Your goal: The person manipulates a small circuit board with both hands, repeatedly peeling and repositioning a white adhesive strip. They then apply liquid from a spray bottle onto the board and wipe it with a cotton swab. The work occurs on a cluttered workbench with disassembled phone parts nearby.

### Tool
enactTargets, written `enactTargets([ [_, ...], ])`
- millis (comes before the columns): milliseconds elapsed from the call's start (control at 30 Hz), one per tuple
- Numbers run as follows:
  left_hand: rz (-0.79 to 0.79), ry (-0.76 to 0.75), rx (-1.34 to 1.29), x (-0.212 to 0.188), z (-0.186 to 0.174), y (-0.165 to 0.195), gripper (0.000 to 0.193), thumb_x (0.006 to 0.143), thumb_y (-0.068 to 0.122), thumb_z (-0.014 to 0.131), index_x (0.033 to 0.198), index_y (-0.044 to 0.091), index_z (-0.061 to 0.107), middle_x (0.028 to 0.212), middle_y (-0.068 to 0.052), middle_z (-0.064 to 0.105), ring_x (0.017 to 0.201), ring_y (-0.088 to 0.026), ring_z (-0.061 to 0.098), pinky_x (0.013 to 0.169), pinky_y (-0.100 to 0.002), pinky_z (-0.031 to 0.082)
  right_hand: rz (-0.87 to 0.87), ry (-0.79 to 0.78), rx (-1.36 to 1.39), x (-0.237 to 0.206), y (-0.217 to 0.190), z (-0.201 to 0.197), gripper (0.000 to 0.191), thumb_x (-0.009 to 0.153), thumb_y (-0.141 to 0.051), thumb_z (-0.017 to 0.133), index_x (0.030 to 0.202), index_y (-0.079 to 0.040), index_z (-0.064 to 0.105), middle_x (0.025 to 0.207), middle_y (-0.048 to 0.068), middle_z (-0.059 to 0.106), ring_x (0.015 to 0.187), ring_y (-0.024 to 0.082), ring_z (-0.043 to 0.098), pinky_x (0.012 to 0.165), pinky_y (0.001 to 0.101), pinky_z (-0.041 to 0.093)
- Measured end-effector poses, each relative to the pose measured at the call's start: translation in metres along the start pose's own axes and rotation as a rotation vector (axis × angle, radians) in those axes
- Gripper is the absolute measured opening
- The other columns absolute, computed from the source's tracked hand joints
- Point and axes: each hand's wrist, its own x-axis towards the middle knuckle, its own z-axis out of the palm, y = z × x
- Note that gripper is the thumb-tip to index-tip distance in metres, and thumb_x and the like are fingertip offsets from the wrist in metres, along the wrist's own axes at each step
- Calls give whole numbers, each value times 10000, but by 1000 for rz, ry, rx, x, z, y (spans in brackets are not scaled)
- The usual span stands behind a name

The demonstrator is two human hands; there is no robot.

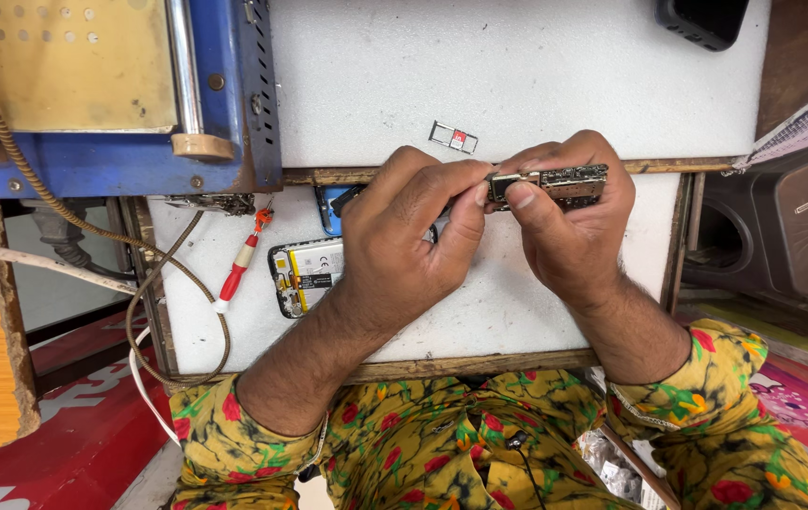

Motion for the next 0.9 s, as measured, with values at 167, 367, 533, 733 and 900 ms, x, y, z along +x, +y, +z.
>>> enactTargets([
  [167, 9, -13, -23, -1, 0, 1, 171, 1039, 1, 699, 1205, 29, 666, 1003, -70, 660, 828, -114, 725, 684, -230, 614, 1, 7, 37, 0, -1, 0, 177, 1073, -72, 674, 1131, -30, 513, 1016, 216, 717, 937, 218, 764, 826, 340, 679],
  [367, 22, -30, 2, -2, 1, 1, 165, 1049, 6, 697, 1210, 24, 665, 1008, -72, 661, 899, -136, 729, 704, -230, 621, -3, 6, -6, -2, -4, -1, 169, 1079, -62, 670, 1131, -26, 513, 1021, 215, 715, 928, 212, 757, 825, 343, 673],
  [533, 27, -28, 5, -3, 1, -1, 164, 1052, 15, 715, 1208, 27, 668, 1003, -74, 658, 845, -130, 726, 692, -238, 611, 5, -5, -97, -3, -6, 1, 155, 1081, -59, 669, 1105, -20, 521, 1001, 205, 720, 911, 204, 759, 803, 346, 676],
  [733, 10, -34, -36, -3, -5, -2, 154, 1051, 14, 716, 1197, 36, 675, 985, -67, 657, 822, -129, 723, 671, -240, 595, 12, -50, -162, -1, -10, 6, 146, 1073, -50, 666, 1089, -21, 524, 978, 212, 725, 904, 198, 757, 790, 340, 674],
  [900, -5, -33, -59, -3, -7, 0, 137, 1050, 16, 721, 1178, 43, 677, 990, -64, 666, 823, -132, 722, 686, -245, 592, 0, -75, -215, 1, -10, 4, 126, 1062, -44, 657, 1065, -20, 533, 950, 213, 732, 871, 197, 763, 762, 336, 679],
])
